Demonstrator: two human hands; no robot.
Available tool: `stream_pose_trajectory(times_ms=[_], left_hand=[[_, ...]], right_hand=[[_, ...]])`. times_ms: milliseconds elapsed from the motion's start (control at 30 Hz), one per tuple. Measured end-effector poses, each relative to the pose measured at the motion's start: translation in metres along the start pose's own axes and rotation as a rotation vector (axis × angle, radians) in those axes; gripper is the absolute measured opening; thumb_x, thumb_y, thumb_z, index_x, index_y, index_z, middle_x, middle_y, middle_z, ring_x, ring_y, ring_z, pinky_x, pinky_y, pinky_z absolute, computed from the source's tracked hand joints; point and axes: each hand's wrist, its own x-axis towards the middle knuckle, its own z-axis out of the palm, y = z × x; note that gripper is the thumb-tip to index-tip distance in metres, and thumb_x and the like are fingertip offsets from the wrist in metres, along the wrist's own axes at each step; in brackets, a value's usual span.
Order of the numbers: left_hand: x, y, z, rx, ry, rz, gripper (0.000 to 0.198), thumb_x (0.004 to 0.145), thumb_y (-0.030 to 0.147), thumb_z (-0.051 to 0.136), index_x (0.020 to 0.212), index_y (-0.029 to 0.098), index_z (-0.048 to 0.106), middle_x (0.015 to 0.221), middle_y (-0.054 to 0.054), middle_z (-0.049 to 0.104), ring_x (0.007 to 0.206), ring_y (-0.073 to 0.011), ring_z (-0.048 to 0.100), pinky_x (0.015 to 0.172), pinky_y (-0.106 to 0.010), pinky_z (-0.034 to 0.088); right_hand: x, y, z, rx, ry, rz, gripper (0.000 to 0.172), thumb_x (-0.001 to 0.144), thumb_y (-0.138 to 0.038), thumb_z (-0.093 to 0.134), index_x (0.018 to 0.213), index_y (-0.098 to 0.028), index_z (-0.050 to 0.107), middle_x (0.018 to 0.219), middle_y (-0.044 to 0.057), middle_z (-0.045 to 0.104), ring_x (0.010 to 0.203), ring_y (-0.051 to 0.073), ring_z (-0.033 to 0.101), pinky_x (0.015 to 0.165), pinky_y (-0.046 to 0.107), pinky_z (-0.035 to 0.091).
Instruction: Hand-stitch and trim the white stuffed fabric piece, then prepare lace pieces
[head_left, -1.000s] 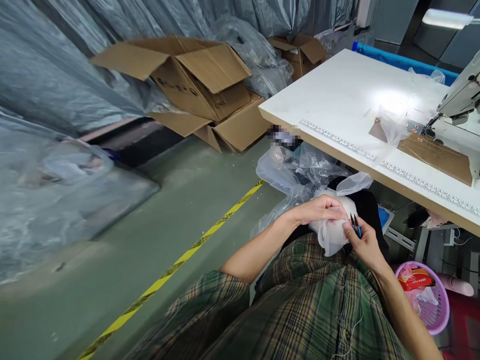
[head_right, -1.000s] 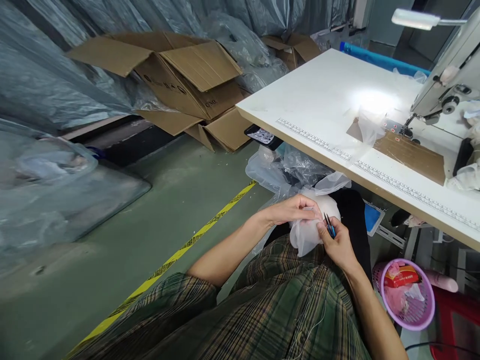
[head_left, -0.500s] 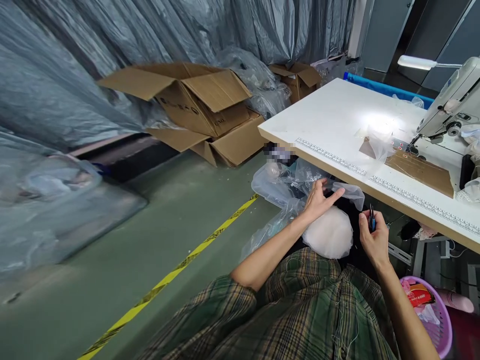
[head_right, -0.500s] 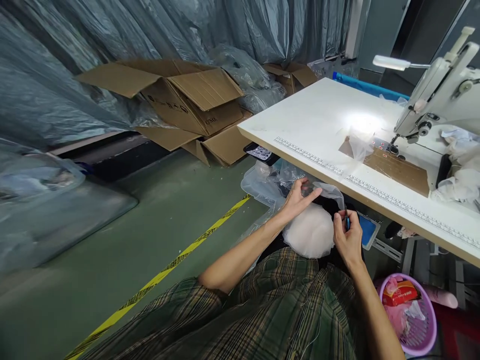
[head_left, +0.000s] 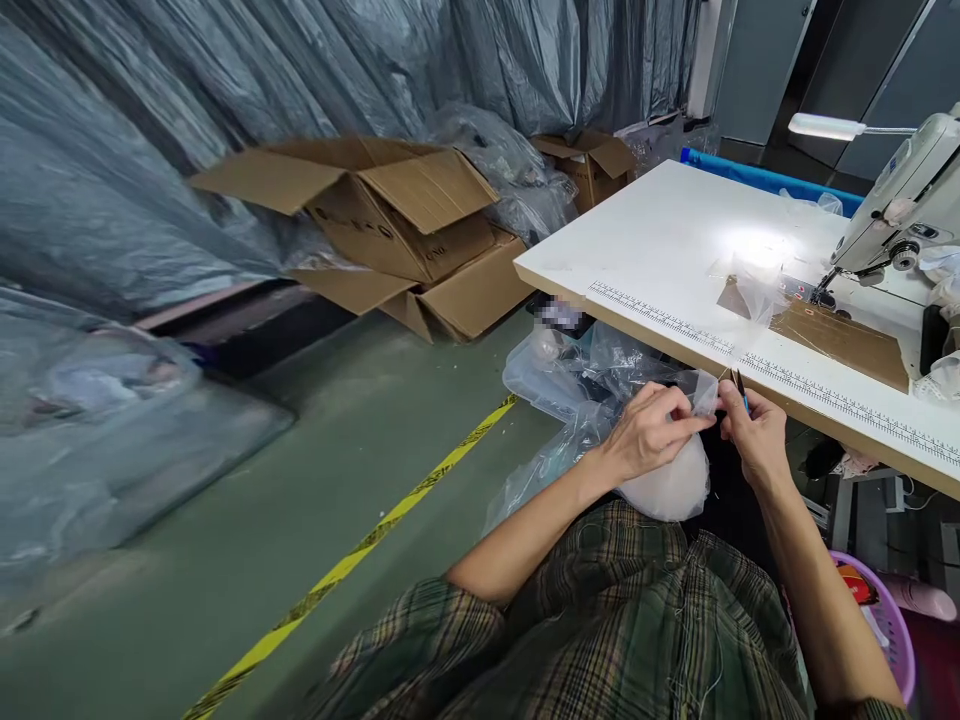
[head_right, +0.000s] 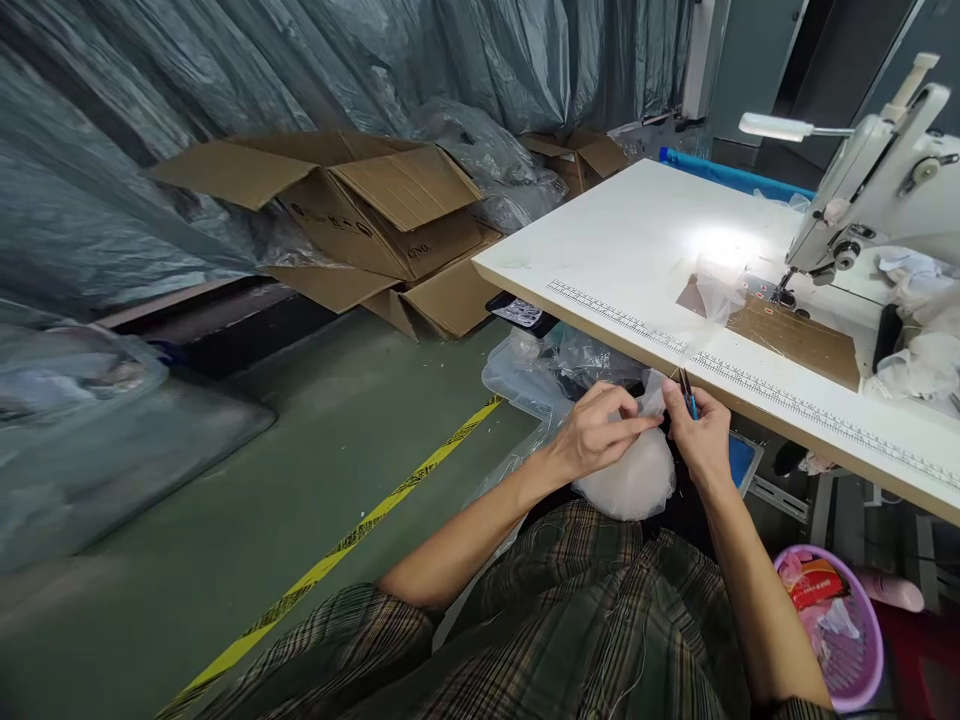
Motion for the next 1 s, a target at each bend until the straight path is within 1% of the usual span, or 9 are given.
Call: stream_pose_trajectory(times_ms=[100, 233, 367, 467, 567, 667, 767, 900, 1000], left_hand=[[-0.003, 0.003, -0.011, -0.036, -0.003, 0.052, 0.023, 0.092, 0.032, 0.063, 0.11, 0.022, 0.073, 0.086, -0.003, 0.061, 0.08, -0.0151, 0.058, 0.082, -0.034, 0.049], [-0.004, -0.003, -0.022, -0.308, 0.035, -0.19, 0.051, 0.091, 0.053, 0.06, 0.127, 0.017, 0.064, 0.114, -0.012, 0.06, 0.107, -0.0243, 0.059, 0.094, -0.041, 0.049], [0.001, -0.005, -0.026, -0.617, -0.234, -0.326, 0.056, 0.092, 0.064, 0.051, 0.121, 0.019, 0.067, 0.131, -0.014, 0.056, 0.127, -0.0309, 0.052, 0.111, -0.048, 0.038], [0.003, 0.001, -0.025, -0.843, -0.392, -0.422, 0.052, 0.088, 0.066, 0.055, 0.092, 0.017, 0.07, 0.122, -0.013, 0.06, 0.117, -0.0292, 0.058, 0.106, -0.045, 0.042], [0.001, 0.008, -0.025, -1.003, -0.393, -0.598, 0.05, 0.078, 0.062, 0.071, 0.071, 0.016, 0.055, 0.096, -0.008, 0.065, 0.096, -0.0223, 0.063, 0.091, -0.037, 0.048], [0.0, 0.013, -0.028, -1.078, -0.439, -0.792, 0.048, 0.072, 0.055, 0.08, 0.072, 0.016, 0.052, 0.075, -0.001, 0.06, 0.073, -0.013, 0.058, 0.071, -0.026, 0.046], [0.001, 0.016, -0.033, -1.1, -0.518, -0.903, 0.048, 0.069, 0.052, 0.083, 0.091, 0.014, 0.064, 0.079, -0.001, 0.064, 0.066, -0.0096, 0.054, 0.062, -0.022, 0.042], [0.006, 0.017, -0.038, -1.052, -0.533, -0.915, 0.045, 0.074, 0.053, 0.079, 0.09, 0.012, 0.073, 0.079, -0.004, 0.068, 0.068, -0.0108, 0.056, 0.062, -0.022, 0.043], [0.008, 0.018, -0.039, -0.982, -0.522, -0.886, 0.04, 0.076, 0.05, 0.078, 0.084, 0.011, 0.073, 0.077, -0.004, 0.069, 0.071, -0.0123, 0.057, 0.064, -0.023, 0.043]], right_hand=[[-0.009, -0.001, 0.002, 0.007, -0.029, -0.009, 0.049, 0.067, -0.064, 0.074, 0.074, -0.016, 0.07, 0.051, -0.003, 0.054, 0.043, 0.01, 0.039, 0.042, 0.025, 0.032], [-0.041, 0.001, -0.002, -0.023, -0.164, -0.145, 0.029, 0.077, -0.046, 0.07, 0.072, -0.017, 0.072, 0.059, 0.0, 0.061, 0.045, 0.009, 0.043, 0.042, 0.023, 0.035], [-0.071, -0.001, -0.007, -0.041, -0.331, -0.256, 0.02, 0.082, -0.033, 0.066, 0.07, -0.018, 0.073, 0.06, 0.001, 0.064, 0.05, 0.011, 0.05, 0.047, 0.022, 0.04], [-0.079, -0.001, -0.01, -0.052, -0.359, -0.258, 0.018, 0.083, -0.031, 0.066, 0.073, -0.018, 0.073, 0.059, 0.0, 0.063, 0.051, 0.011, 0.05, 0.048, 0.021, 0.041], [-0.077, 0.0, -0.012, -0.067, -0.351, -0.238, 0.02, 0.083, -0.031, 0.062, 0.071, -0.018, 0.072, 0.06, 0.0, 0.063, 0.052, 0.011, 0.051, 0.049, 0.022, 0.041], [-0.075, 0.002, -0.013, -0.092, -0.353, -0.221, 0.021, 0.083, -0.033, 0.061, 0.07, -0.018, 0.07, 0.059, -0.001, 0.059, 0.051, 0.01, 0.047, 0.048, 0.022, 0.039], [-0.075, 0.004, -0.012, -0.116, -0.376, -0.195, 0.021, 0.083, -0.033, 0.06, 0.072, -0.018, 0.069, 0.057, -0.002, 0.055, 0.049, 0.01, 0.043, 0.047, 0.022, 0.036], [-0.073, 0.011, -0.016, -0.118, -0.382, -0.141, 0.027, 0.085, -0.044, 0.062, 0.077, -0.019, 0.068, 0.061, -0.001, 0.057, 0.052, 0.011, 0.044, 0.049, 0.023, 0.037], [-0.07, 0.019, -0.021, -0.109, -0.343, -0.044, 0.05, 0.093, -0.062, 0.047, 0.081, -0.018, 0.067, 0.065, 0.0, 0.056, 0.053, 0.012, 0.044, 0.05, 0.025, 0.037]])
